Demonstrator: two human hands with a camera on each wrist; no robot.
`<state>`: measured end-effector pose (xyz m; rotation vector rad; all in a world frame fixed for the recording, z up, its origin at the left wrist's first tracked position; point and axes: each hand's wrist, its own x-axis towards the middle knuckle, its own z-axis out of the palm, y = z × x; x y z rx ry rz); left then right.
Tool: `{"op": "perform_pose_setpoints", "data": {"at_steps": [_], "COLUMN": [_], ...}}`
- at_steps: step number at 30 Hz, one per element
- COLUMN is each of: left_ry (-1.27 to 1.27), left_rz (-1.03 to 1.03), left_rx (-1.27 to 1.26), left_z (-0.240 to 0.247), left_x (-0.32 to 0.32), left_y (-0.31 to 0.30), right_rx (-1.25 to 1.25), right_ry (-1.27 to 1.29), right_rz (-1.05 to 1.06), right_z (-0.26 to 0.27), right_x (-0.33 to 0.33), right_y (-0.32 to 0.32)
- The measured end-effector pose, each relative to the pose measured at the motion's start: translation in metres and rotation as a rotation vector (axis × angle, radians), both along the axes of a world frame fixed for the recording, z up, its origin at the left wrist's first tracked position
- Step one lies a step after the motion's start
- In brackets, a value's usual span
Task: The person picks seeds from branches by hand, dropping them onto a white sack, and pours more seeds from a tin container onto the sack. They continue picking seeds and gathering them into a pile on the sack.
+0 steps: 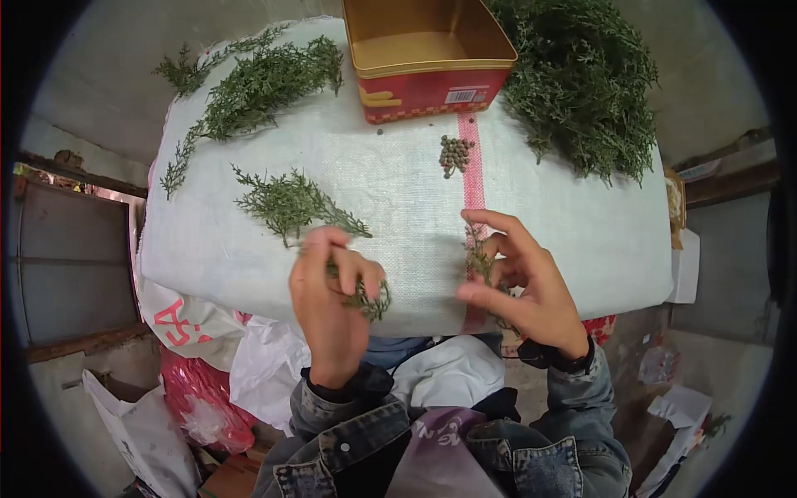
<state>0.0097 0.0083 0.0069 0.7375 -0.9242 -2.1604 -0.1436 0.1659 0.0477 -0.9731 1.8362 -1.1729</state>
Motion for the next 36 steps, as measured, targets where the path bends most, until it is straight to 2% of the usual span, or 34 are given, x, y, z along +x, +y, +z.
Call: {"op": "perform_pose_setpoints", "data": {"at_steps": [1,3,6,9,12,14,15,17,20,25,30,32,36], "left_ry": [-0.003,-0.009,0.004,0.023,-0.167,-0.169,-0.176,-0.179,-0.122,-0.1,-0.047,-0.032,0.062], "left_rz": [-0.002,-0.142,-0.272,-0.372,-0.429,-0.434,-0.432,-0.43,-0.302,-0.261,-0.211,-0.191,-0.329], "left_rx": [0.003,0.141,0.195,0.175,0.034,0.027,0.008,-0.012,0.046,0.037,-0.006,-0.001,-0.018], "left_z": [0.002,0.007,0.005,0.001,0.001,-0.001,-0.001,0.0,0.002,-0.007,-0.006,-0.003,-0.014], "left_x": [-0.002,-0.01,-0.014,-0.014,-0.016,-0.015,-0.015,-0.015,-0.016,-0.01,-0.014,-0.017,-0.009], "left_y": [0.002,0.011,0.015,0.017,0.015,0.018,0.019,0.019,0.021,0.017,0.02,0.022,0.012], "right_rx": [0.048,0.098,-0.046,-0.035,-0.022,-0.018,-0.012,0.089,0.127,0.174,0.169,0.168,0.122], "right_ry": [0.01,0.018,0.633,0.615,0.584,0.538,0.546,0.742,0.815,0.917,0.965,1.057,1.12], "right_rz": [-0.058,-0.123,-0.1,-0.021,0.044,0.096,0.091,0.043,0.007,-0.098,-0.108,-0.109,-0.105], "right_z": [0.0,-0.004,-0.024,-0.002,0.002,0.002,0.003,0.002,-0.013,-0.031,-0.036,-0.038,-0.043], "right_x": [-0.001,-0.001,-0.004,-0.01,-0.035,-0.062,-0.072,-0.088,-0.091,-0.084,-0.077,-0.074,-0.065], "right_y": [0.001,0.003,-0.001,-0.005,-0.012,-0.019,-0.025,-0.036,-0.054,-0.069,-0.068,-0.068,-0.068]}}
